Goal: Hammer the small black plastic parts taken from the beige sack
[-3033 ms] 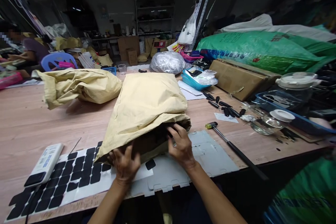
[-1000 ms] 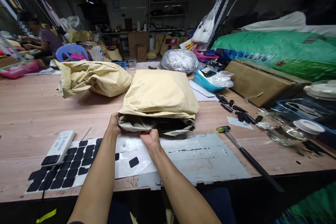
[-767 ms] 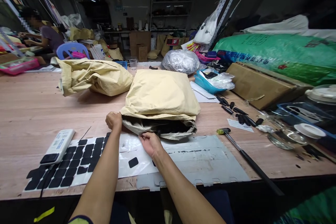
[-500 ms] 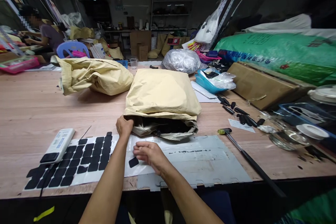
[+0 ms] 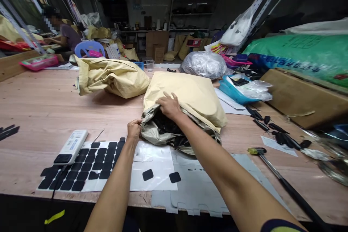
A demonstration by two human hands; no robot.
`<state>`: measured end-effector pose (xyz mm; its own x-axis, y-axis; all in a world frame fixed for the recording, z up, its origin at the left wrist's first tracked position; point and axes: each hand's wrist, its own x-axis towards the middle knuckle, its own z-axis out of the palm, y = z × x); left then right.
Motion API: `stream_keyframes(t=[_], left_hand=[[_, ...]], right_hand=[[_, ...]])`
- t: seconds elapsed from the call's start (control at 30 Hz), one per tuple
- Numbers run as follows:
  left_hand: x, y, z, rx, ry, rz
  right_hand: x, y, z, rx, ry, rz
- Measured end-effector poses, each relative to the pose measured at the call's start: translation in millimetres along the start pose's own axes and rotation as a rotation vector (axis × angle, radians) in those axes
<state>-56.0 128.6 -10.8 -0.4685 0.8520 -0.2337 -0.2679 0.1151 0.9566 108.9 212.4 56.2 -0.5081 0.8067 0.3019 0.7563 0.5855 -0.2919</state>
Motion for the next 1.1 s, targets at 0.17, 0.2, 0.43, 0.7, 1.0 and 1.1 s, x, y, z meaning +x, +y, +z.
stream_keyframes(t=[0.17,0.2,0.43,0.7,1.0,1.1], left_hand=[[3,5,-14.7,-0.099,0.008,0.017],[3,4,-18.0,-0.116,0.000,0.034],[-18,3,-16.6,0.360,0.064,0.231],[-64,17,58.9,1.004,0.074,0.897],[-17,27,99.7,1.143,-0.029,0.960],[-7,26,99.9,1.183,-0.027,0.949]], right_hand=[[22,25,-15,0.163,-0.190,0.051],[22,27,-24,0.315,-0.180,0.060],[27,43,-52,0.841,-0.216,0.100],[-42,14,-48,-0.026,0.307,0.066],[-149,52,-25,-0.405,0.401,0.159],[-145,75,-21,-0.410,0.455,0.252]])
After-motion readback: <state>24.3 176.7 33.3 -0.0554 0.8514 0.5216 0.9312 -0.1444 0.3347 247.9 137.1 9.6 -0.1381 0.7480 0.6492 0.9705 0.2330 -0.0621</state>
